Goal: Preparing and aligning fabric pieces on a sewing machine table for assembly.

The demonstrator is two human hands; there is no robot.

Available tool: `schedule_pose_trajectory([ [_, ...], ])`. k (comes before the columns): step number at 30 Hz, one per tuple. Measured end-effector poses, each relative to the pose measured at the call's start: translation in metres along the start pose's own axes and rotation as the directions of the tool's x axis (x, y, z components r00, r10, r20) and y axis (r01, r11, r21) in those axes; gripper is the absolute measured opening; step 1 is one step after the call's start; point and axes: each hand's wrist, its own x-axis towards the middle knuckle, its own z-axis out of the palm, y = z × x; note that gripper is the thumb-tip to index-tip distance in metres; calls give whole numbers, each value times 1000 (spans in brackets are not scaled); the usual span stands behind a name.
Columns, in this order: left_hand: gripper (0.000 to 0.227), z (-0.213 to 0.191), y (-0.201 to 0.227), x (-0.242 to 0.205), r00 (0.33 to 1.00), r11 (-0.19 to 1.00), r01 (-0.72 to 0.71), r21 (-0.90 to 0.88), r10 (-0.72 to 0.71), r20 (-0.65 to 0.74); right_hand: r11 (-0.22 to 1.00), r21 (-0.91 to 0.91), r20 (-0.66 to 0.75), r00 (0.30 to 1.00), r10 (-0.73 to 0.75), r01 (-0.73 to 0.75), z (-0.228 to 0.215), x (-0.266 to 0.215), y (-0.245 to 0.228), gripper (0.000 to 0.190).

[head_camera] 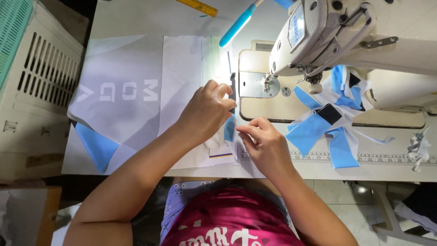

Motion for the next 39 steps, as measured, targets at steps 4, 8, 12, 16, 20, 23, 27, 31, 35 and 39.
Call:
schedule_pose_trajectory([
  [4, 12, 19, -4, 1, 999, 999, 25, 20, -25, -35, 998, -65, 33, 999, -7, 9, 3, 7, -9, 8],
  [8, 14, 37, -4, 2, 997, 999, 53, -10, -54, -53, 997, -72, 71, 997, 14, -9, 4, 9, -11, 4],
  [12, 18, 43, -6, 7, 992, 997, 59, 43, -54, -113, 998, -62, 56, 998, 15, -11, 4, 9, -12, 4],
  [16, 12, 52, -19, 32, 979, 991, 70, 118, -45, -201, 998, -55, 22, 999, -34, 35, 5, 7, -11, 5],
  [20, 16, 68, -26, 56, 958, 956, 153, 252, -80, -277, 997, -11, -17, 996, -82, 82, 4, 8, -11, 6],
  [23, 19, 70, -27, 66, 958, 892, 141, 430, -15, -285, 996, 5, -16, 996, -93, 93, 3, 9, -9, 7],
  [27, 2, 43, -22, 52, 975, 978, 61, 198, -16, -220, 998, 64, -58, 998, 1, 3, 6, 4, -4, 8],
  [31, 5, 3, -7, 42, 978, 998, 11, 69, 3, -210, 968, 233, -111, 986, 122, -94, -6, 13, 4, 14],
  [35, 11, -49, 11, 31, 990, 994, -28, -105, 14, -140, 921, 389, -173, 984, 30, 40, -14, 26, 0, 39],
  [39, 15, -91, 26, 23, 990, 972, -54, -229, 21, -142, 784, 561, 96, 962, 257, -265, -1, 21, 1, 44],
])
